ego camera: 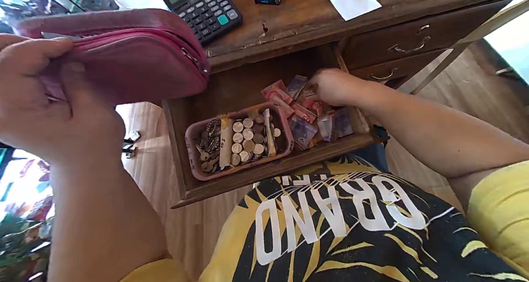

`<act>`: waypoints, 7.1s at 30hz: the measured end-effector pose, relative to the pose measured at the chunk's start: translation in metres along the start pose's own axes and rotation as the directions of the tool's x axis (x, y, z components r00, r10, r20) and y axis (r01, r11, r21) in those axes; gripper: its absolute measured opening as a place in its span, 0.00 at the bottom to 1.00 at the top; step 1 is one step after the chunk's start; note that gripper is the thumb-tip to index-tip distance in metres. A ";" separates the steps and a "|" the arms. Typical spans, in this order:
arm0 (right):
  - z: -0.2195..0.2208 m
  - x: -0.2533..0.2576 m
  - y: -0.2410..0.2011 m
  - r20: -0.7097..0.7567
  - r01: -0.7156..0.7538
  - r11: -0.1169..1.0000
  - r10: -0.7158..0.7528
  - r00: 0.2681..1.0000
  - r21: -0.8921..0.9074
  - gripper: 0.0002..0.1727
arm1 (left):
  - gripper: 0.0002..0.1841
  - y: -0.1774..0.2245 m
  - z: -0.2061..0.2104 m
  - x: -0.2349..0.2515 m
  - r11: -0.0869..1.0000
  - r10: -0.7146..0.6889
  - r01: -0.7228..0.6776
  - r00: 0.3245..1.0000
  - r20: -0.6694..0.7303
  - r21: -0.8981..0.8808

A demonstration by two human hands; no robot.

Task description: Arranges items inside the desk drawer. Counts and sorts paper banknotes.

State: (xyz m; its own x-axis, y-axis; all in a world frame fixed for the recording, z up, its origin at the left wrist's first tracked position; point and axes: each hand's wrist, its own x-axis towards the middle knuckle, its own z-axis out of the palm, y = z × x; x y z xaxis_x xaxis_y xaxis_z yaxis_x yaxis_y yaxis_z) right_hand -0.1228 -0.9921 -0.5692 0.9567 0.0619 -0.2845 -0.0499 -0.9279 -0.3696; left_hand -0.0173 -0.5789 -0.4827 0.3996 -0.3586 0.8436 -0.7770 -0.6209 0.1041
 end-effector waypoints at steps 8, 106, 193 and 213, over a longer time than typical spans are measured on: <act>-0.038 -0.035 0.008 -0.351 0.082 0.968 0.007 0.936 0.237 0.12 | 0.11 0.101 0.030 0.006 0.990 0.022 0.006 0.981 0.193 -0.143; -0.045 -0.035 -0.058 -0.132 0.111 0.144 0.151 0.980 0.983 0.08 | 0.16 0.081 0.043 -0.003 0.905 -0.356 0.378 0.416 0.837 0.197; -0.034 -0.021 -0.046 -0.431 0.385 0.221 0.223 0.874 0.896 0.27 | 0.24 0.155 0.115 -0.004 -0.338 -0.480 0.666 0.486 0.731 -0.665; 0.029 -0.027 -0.080 -0.697 0.910 0.401 -0.682 0.223 -0.102 0.07 | 0.39 0.154 0.108 -0.015 -0.398 -0.085 0.838 0.370 0.925 -0.372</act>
State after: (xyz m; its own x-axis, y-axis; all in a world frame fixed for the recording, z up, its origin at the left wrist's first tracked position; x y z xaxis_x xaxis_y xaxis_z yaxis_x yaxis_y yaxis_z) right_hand -0.1529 -0.9085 -0.5573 0.4470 0.3899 0.8051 0.8800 -0.3534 -0.3175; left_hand -0.0907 -0.7441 -0.5363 0.6641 -0.7245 -0.1843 0.4637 0.2059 0.8617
